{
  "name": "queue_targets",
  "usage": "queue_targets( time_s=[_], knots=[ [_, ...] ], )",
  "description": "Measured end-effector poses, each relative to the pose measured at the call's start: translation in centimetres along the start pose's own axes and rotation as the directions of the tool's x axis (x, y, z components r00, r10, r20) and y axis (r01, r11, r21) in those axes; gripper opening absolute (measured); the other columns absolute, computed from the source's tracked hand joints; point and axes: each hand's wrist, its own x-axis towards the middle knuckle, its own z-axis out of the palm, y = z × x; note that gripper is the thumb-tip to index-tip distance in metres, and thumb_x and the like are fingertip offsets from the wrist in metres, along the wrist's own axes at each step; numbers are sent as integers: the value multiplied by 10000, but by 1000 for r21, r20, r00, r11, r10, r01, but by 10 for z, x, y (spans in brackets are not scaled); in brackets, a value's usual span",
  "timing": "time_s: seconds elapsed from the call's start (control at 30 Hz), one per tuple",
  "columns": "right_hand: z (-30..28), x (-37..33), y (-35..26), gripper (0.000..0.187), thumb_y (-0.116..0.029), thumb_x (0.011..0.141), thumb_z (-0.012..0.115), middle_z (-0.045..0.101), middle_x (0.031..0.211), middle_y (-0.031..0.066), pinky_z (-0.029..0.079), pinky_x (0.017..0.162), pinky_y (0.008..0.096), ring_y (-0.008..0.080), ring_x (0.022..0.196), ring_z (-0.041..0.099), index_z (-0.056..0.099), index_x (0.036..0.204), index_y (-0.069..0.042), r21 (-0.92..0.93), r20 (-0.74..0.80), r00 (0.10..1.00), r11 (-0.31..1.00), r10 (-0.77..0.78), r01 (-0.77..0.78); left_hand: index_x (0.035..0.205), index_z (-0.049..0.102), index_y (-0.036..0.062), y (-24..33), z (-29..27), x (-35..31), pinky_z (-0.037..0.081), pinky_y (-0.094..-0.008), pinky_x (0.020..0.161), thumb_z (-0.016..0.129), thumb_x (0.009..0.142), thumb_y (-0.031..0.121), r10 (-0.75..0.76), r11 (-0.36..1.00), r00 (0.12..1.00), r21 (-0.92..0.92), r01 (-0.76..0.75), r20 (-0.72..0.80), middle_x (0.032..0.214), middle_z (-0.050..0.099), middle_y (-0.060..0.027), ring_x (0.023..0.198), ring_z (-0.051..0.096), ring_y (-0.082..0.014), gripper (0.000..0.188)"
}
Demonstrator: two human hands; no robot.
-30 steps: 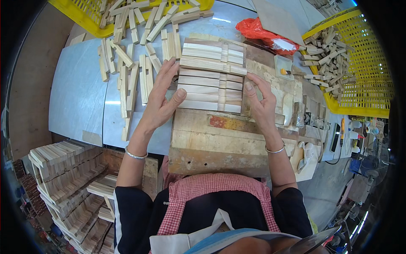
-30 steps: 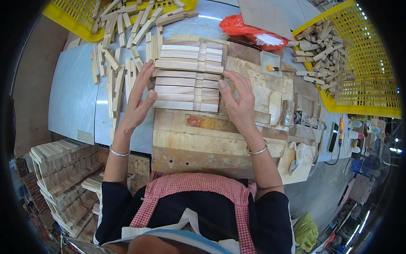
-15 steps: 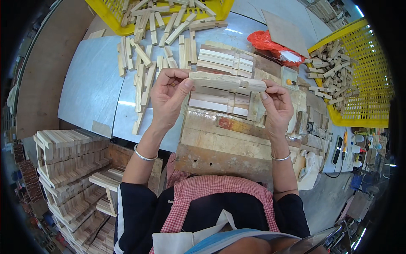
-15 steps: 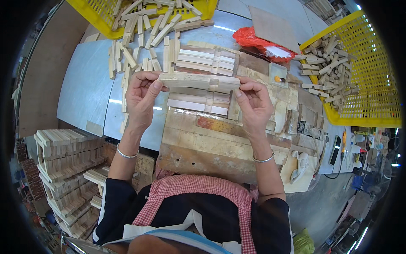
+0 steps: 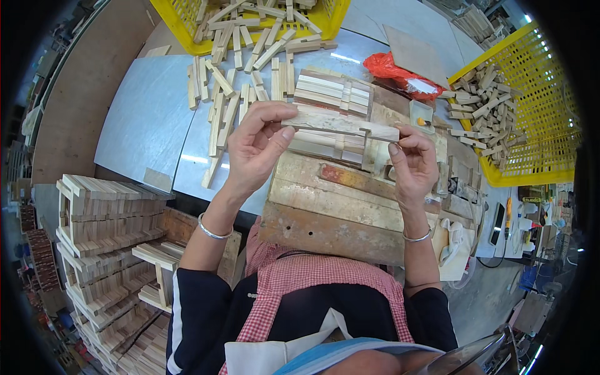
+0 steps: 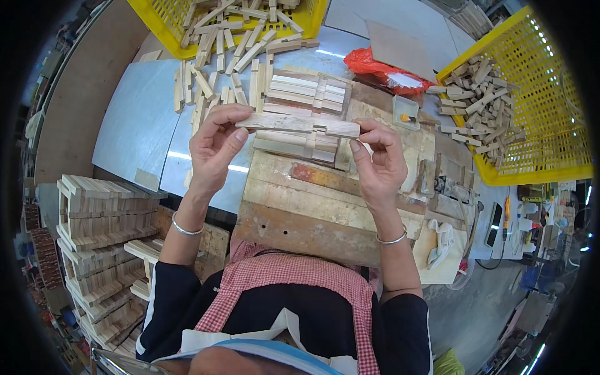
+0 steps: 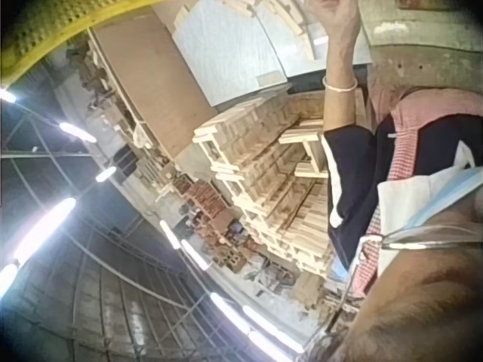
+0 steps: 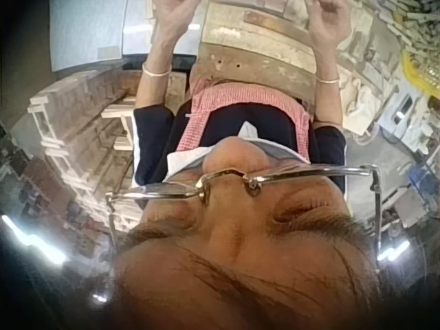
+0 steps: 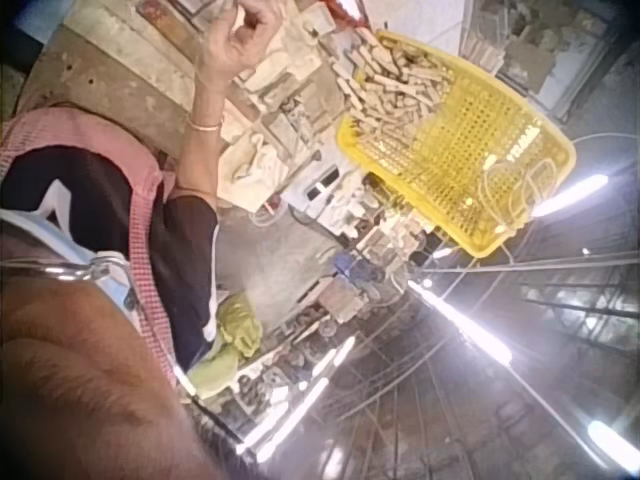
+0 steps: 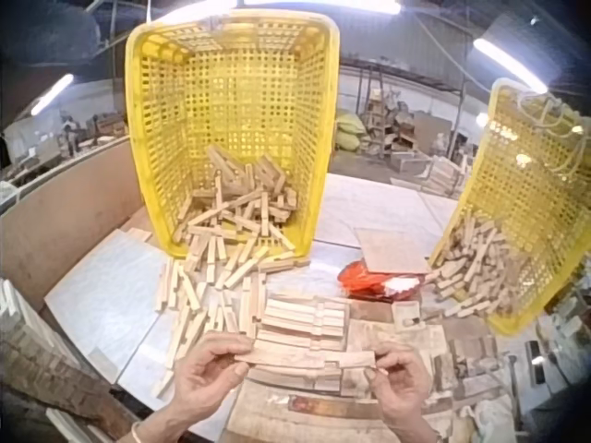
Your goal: Assembling wooden blocks using glue and a hammer.
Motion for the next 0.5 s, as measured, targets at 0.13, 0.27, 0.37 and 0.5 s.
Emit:
queue_targets(
  time_s=[0.13,0.27,0.37,0.5],
  knots=[
    [5,-2,-14,248,75,835,631,552,1132,120,452,937,295,175,1068,544,550,1058,5,31,2,999,998,-45,45,1096,621,-1,10,9,-1,496,-270,880,602,869,-38,37,994,998,103,-41,43,1156,519,-89,1048,557,-156,231],
    [1,-2,-24,299,61,816,656,558,1093,114,454,895,289,183,1029,551,579,1101,12,-74,61,995,993,-84,89,1031,663,35,15,14,-5,484,-277,868,633,851,-24,47,988,999,145,-46,-5,1150,528,-96,1047,558,-161,193],
    [-3,-5,-28,318,23,801,687,565,1052,114,457,845,292,201,983,557,610,1110,10,-269,167,975,945,-147,188,988,656,27,15,11,-6,474,-296,887,637,851,-20,88,961,996,263,-91,23,1160,533,-105,1074,550,-176,146],
    [-4,-9,-35,287,-35,806,703,581,1028,114,459,820,299,220,952,560,631,1081,4,-279,158,972,936,-175,213,937,638,30,20,17,-6,447,-352,937,650,846,-3,116,907,993,405,-115,24,1162,541,-104,1131,531,-215,97]
  ],
)
